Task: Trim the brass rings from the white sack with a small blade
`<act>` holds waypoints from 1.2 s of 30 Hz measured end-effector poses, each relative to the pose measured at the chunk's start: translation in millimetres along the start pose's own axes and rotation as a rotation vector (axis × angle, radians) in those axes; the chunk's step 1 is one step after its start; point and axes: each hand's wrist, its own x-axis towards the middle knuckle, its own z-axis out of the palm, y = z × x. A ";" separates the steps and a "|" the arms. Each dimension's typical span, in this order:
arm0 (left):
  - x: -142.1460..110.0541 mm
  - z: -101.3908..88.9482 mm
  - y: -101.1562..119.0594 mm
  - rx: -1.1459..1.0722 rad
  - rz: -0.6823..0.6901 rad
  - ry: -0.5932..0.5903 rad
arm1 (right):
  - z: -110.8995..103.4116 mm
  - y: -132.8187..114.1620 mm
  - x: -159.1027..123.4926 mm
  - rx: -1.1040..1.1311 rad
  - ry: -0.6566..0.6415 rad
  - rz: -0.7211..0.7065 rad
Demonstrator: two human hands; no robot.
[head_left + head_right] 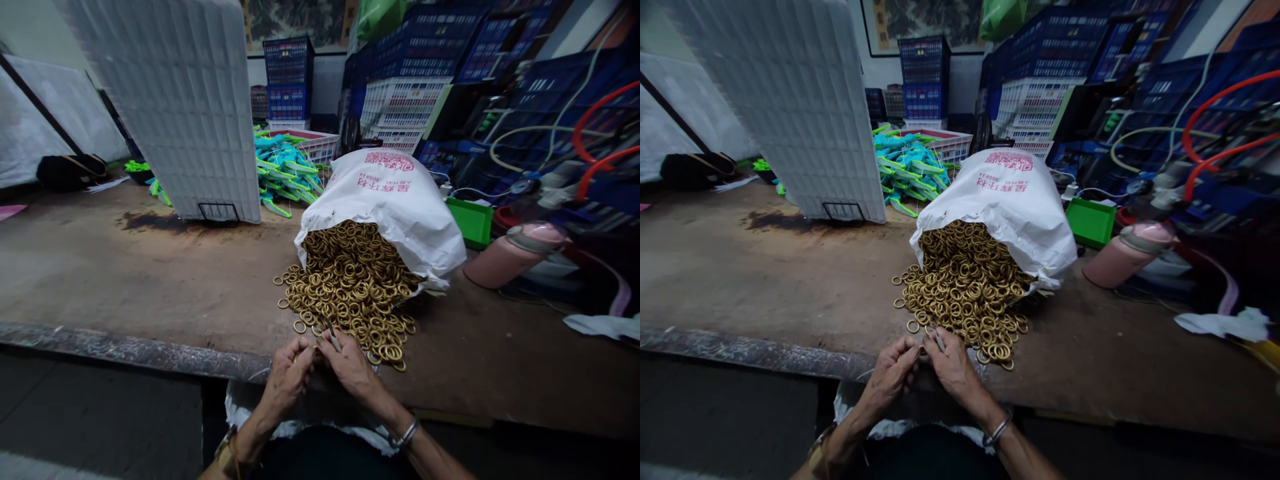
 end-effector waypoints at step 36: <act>-3.6 -2.7 -9.3 -0.207 -0.005 -0.047 | 1.7 4.0 -2.7 -0.201 0.041 -0.157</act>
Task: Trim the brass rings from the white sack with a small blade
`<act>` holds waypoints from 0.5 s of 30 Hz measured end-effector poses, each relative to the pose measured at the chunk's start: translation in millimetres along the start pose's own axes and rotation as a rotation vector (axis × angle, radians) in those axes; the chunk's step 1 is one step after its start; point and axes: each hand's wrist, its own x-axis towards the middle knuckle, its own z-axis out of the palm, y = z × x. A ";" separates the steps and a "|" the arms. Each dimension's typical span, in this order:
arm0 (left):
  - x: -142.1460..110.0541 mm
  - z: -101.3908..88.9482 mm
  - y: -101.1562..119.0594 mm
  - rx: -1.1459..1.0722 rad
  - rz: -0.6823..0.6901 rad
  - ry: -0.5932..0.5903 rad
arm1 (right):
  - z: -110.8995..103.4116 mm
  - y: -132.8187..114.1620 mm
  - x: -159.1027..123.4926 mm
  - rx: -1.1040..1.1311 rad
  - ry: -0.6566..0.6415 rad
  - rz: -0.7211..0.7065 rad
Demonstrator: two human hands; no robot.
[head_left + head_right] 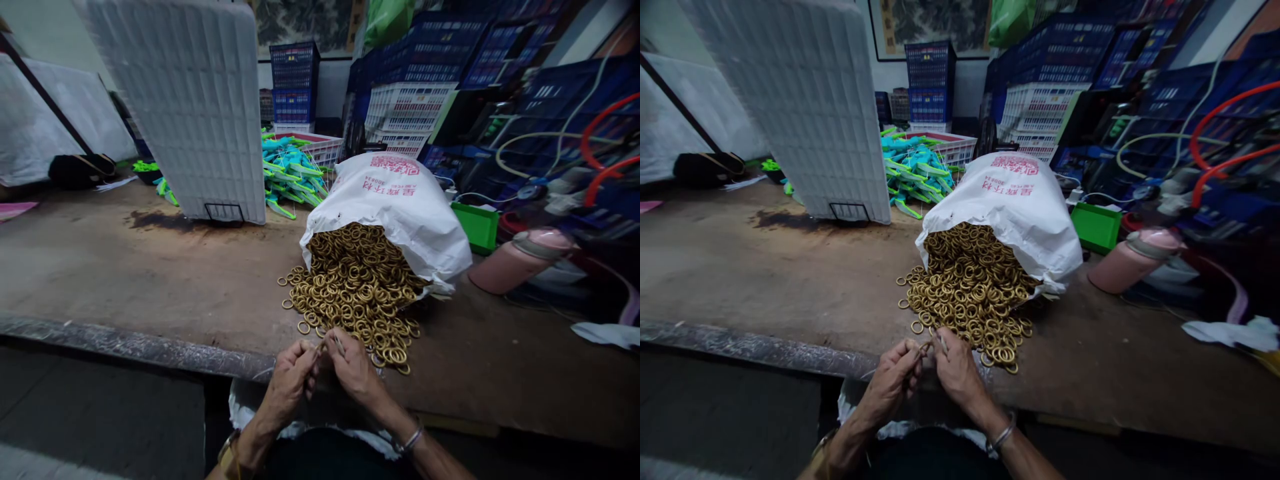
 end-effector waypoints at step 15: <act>-5.8 6.8 9.5 0.055 0.071 0.015 | -5.6 -7.5 -13.2 -0.493 -0.137 -0.064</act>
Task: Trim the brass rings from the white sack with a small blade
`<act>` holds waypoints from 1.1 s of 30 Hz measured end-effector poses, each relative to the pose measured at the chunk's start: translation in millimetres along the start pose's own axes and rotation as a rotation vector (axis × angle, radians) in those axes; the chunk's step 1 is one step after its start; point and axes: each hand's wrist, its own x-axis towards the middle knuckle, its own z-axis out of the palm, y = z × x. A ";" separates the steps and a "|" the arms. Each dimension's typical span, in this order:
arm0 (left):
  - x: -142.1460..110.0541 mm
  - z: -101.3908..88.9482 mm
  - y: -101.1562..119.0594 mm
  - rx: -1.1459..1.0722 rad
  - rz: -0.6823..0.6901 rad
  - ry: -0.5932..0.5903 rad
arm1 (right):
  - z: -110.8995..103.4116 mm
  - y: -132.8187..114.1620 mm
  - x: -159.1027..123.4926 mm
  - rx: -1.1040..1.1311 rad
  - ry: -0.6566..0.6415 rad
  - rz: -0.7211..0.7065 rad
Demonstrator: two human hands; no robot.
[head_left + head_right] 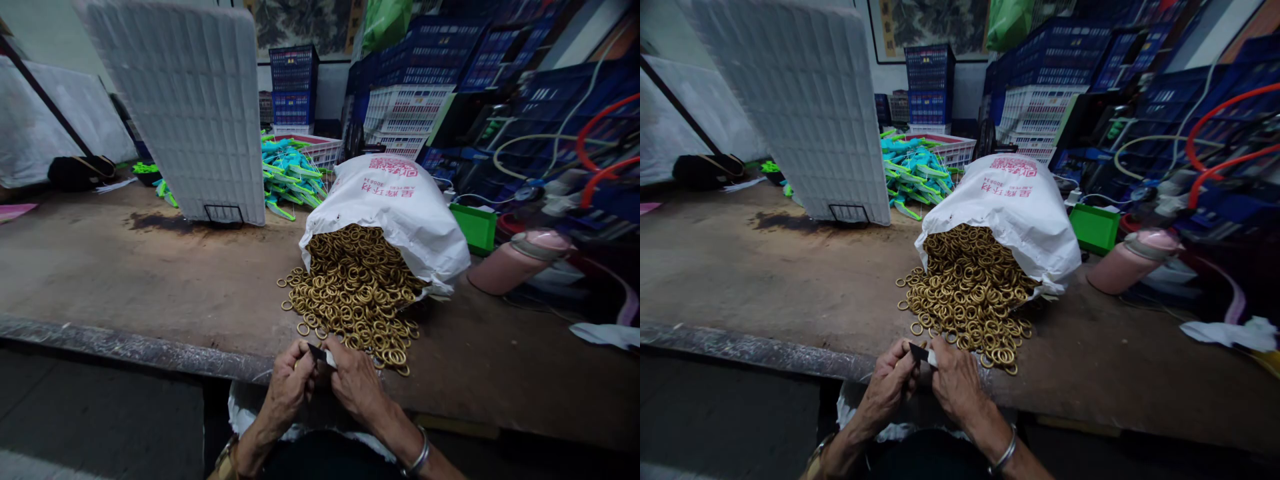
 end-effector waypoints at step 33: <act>-7.1 -30.8 13.1 -0.429 -0.057 0.046 | 32.2 3.4 22.1 -0.327 0.024 0.147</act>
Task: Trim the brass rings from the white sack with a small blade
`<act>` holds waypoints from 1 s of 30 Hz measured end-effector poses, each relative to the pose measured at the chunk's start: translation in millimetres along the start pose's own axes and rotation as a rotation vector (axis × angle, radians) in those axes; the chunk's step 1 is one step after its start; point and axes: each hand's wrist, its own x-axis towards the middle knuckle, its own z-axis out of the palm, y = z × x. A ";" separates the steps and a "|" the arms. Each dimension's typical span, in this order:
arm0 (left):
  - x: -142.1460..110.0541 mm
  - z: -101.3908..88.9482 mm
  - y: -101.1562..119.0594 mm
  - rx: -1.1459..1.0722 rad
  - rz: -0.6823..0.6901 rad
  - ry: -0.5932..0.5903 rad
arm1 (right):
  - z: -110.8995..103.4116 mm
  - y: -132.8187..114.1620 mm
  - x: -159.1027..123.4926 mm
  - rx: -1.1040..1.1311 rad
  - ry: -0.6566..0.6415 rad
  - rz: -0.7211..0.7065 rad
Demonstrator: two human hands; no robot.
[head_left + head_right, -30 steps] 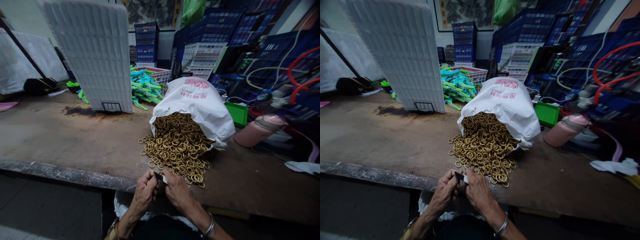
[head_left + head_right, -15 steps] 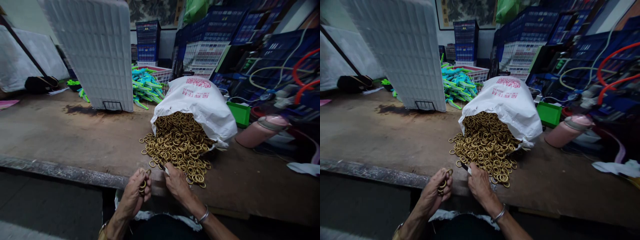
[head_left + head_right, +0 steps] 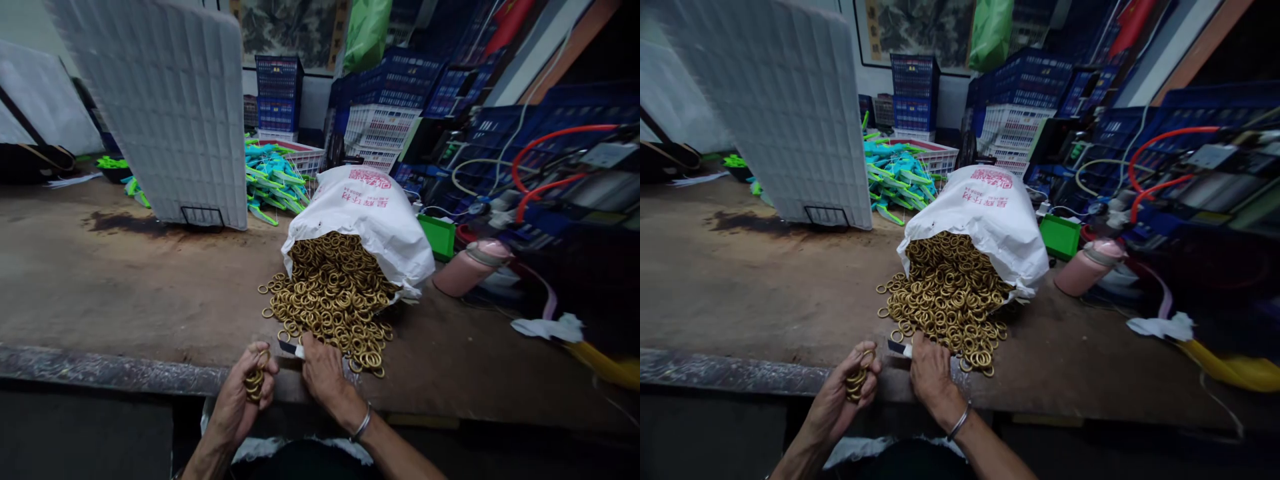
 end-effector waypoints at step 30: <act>25.3 26.2 -28.0 0.780 0.330 0.018 | -31.7 24.8 3.2 1.238 -0.222 0.035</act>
